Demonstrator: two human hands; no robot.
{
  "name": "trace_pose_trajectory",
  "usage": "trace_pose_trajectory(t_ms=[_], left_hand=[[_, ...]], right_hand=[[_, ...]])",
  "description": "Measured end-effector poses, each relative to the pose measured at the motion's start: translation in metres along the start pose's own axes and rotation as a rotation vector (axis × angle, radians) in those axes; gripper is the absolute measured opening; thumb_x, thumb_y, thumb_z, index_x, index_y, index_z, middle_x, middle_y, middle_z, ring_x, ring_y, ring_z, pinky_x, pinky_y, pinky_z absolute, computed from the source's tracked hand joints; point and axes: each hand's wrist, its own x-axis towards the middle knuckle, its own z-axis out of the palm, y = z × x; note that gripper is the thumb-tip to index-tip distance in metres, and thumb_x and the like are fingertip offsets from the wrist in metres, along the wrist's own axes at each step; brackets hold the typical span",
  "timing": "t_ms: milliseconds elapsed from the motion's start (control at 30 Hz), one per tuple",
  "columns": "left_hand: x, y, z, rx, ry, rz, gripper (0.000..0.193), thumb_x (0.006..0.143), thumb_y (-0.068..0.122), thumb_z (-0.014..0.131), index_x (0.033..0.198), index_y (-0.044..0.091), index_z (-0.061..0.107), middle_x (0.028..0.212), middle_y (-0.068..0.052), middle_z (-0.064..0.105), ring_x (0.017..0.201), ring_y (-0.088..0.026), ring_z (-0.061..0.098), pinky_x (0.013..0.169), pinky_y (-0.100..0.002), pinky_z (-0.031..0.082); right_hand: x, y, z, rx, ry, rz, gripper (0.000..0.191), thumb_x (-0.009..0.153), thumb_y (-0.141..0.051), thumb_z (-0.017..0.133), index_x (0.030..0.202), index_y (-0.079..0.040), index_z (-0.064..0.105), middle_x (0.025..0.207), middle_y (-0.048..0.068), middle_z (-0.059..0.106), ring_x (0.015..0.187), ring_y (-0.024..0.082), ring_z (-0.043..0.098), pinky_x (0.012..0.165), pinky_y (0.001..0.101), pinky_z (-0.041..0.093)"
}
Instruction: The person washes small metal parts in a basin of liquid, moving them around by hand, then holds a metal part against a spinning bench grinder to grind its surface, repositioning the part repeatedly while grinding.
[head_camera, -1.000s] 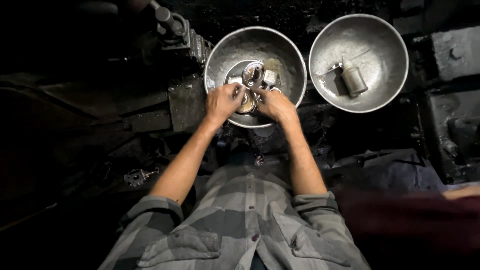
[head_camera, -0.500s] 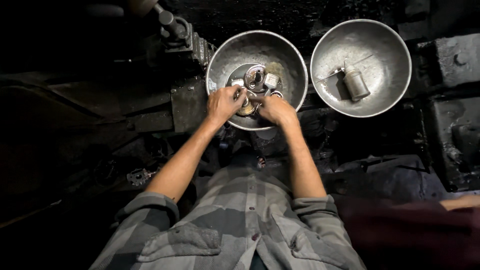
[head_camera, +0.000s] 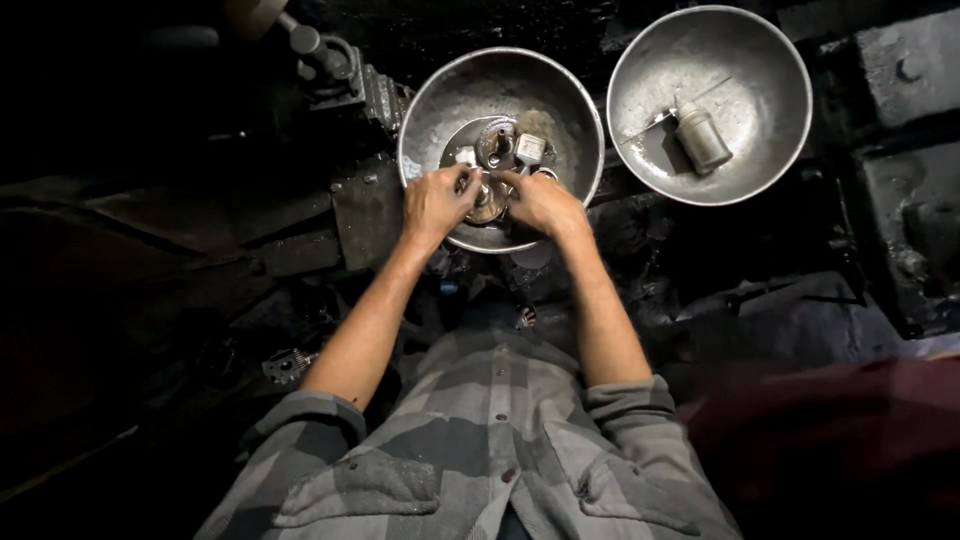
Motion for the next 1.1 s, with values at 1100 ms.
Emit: trace_pose_trajectory(t_ms=[1100], left_hand=[[0.008, 0.013, 0.011, 0.021, -0.208, -0.196, 0.036, 0.097, 0.044, 0.065, 0.103, 0.011, 0.078, 0.057, -0.014, 0.068, 0.051, -0.030, 0.070, 0.051, -0.044, 0.057]], right_hand=[[-0.005, 0.019, 0.002, -0.241, -0.074, -0.114, 0.051, 0.095, -0.050, 0.060, 0.145, -0.039, 0.056, 0.093, 0.025, 0.072, 0.088, 0.042, 0.070, 0.084, 0.0530, 0.056]])
